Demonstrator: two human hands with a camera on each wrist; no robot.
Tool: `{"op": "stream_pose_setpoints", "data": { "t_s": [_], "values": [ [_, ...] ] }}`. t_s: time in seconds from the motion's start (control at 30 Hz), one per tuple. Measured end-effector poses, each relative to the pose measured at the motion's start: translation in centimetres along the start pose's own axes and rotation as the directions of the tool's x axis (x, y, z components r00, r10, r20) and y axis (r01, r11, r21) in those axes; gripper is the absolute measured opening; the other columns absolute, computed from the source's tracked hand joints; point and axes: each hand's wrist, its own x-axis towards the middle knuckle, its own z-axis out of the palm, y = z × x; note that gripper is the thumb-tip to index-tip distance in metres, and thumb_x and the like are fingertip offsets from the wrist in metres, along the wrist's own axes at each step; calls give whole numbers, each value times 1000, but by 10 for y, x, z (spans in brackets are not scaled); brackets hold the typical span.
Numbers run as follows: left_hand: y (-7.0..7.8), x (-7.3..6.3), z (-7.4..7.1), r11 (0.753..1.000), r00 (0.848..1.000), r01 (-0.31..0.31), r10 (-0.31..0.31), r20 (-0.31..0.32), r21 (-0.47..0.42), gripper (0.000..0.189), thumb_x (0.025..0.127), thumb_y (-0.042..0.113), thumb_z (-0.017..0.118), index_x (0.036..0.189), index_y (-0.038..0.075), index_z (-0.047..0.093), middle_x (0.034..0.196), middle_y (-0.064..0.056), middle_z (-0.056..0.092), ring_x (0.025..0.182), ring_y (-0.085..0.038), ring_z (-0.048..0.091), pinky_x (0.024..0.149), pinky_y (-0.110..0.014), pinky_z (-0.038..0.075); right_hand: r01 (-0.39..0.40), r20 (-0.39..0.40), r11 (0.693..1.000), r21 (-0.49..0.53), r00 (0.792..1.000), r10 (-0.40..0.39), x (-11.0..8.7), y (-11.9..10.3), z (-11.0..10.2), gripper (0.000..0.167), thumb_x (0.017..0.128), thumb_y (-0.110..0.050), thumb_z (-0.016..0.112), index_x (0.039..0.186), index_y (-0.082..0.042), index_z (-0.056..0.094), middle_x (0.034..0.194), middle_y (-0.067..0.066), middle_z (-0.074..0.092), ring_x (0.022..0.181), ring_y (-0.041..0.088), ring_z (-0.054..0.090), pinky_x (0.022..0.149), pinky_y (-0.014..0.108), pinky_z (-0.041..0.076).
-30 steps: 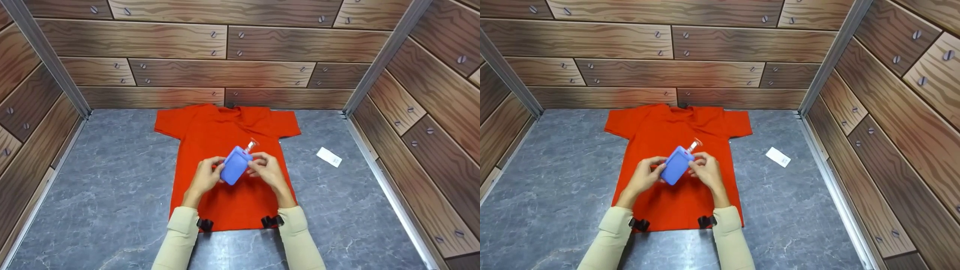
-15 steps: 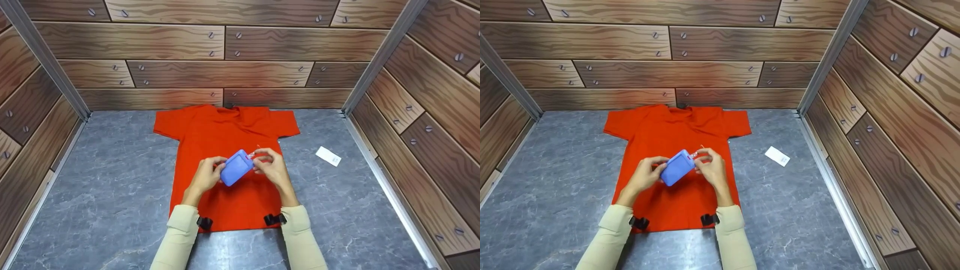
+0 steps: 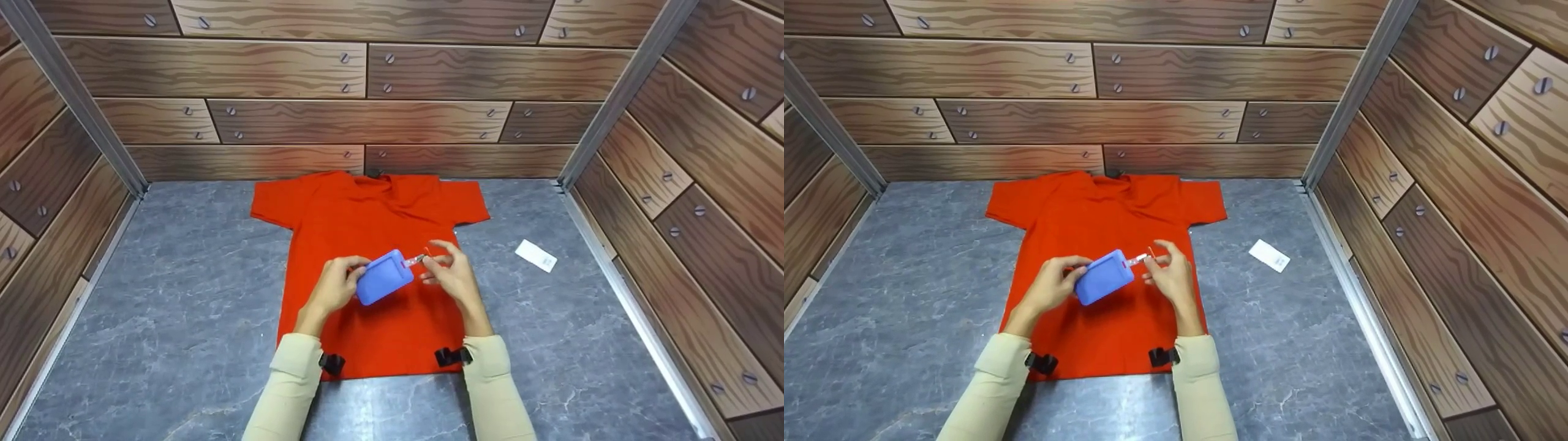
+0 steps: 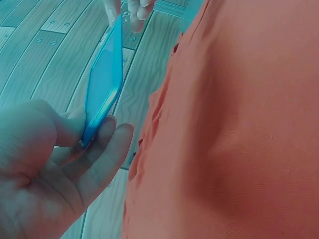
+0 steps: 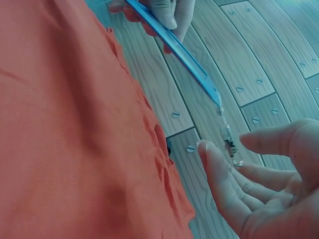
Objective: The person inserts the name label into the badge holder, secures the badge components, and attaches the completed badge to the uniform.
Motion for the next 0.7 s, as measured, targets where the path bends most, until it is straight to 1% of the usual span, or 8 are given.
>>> {"op": "stream_pose_setpoints", "data": {
  "t_s": [0.07, 0.13, 0.2, 0.3, 0.4, 0.5, 0.6, 0.7],
  "values": [
    [0, 0, 0, 1000, 1000, -10, 10, 5, 0, 26, 104, 7, 58, 126, 5, 72, 117, -14, 75, 92, -23, 71, 85, -39, 63, -14, 7, 1000, 10, 1000, 14, 0, 0, -1, 39, 94, -1, 71, 130, 9, 62, 99, 28, 73, 64, 27, 74, 64, 32, 65],
    [0, 1, 0, 1000, 1000, -21, 21, 11, 5, 25, 104, 8, 59, 124, 5, 73, 114, -14, 76, 89, -22, 70, 82, -37, 62, -23, 20, 999, 24, 1000, 22, -1, 0, -1, 34, 95, 0, 71, 124, 14, 63, 98, 27, 74, 61, 21, 72, 64, 31, 65],
    [0, 1, 0, 1000, 1000, -25, 25, 12, 9, 24, 104, 8, 59, 122, 5, 74, 110, -13, 76, 85, -20, 68, 79, -34, 61, -27, 30, 999, 32, 999, 26, -1, -1, -1, 30, 95, 2, 70, 120, 16, 65, 96, 24, 75, 59, 15, 70, 63, 30, 64],
    [-1, 2, -1, 999, 1000, -30, 30, 7, 19, 22, 103, 8, 61, 119, 6, 75, 105, -11, 77, 80, -17, 66, 74, -30, 58, -33, 44, 999, 40, 999, 31, -1, -2, -1, 25, 94, 6, 68, 115, 17, 66, 93, 21, 74, 58, 12, 69, 63, 30, 64],
    [-1, 2, -1, 999, 1000, -31, 31, -5, 17, 20, 102, 8, 62, 117, 6, 76, 103, -9, 77, 76, -15, 65, 71, -27, 57, -35, 55, 998, 46, 998, 33, 0, -3, -1, 21, 95, 8, 66, 113, 18, 66, 93, 24, 73, 60, 12, 70, 64, 30, 64],
    [-1, 2, 0, 1000, 1000, -24, 24, -4, -12, 19, 102, 8, 63, 115, 6, 76, 102, -11, 76, 71, -15, 65, 65, -26, 59, -29, 66, 997, 67, 997, 25, 0, -4, -2, 19, 95, 9, 64, 112, 18, 64, 95, 28, 72, 63, 12, 71, 65, 27, 64],
    [-1, 2, 1, 999, 1000, -5, 5, 5, -48, 18, 101, 7, 64, 114, 6, 76, 103, -12, 75, 70, -16, 67, 61, -26, 60, -16, 68, 995, 94, 998, 10, 0, -4, -3, 17, 95, 12, 63, 110, 18, 64, 93, 25, 72, 66, 14, 72, 66, 26, 64],
    [-1, 2, 2, 999, 1000, -7, 7, 4, -53, 17, 100, 6, 65, 112, 6, 77, 104, -11, 76, 76, -19, 69, 64, -26, 61, -5, 64, 993, 118, 998, -2, -1, -4, -3, 14, 94, 14, 62, 107, 15, 65, 89, 19, 72, 68, 16, 73, 65, 26, 64]
  ]
}}
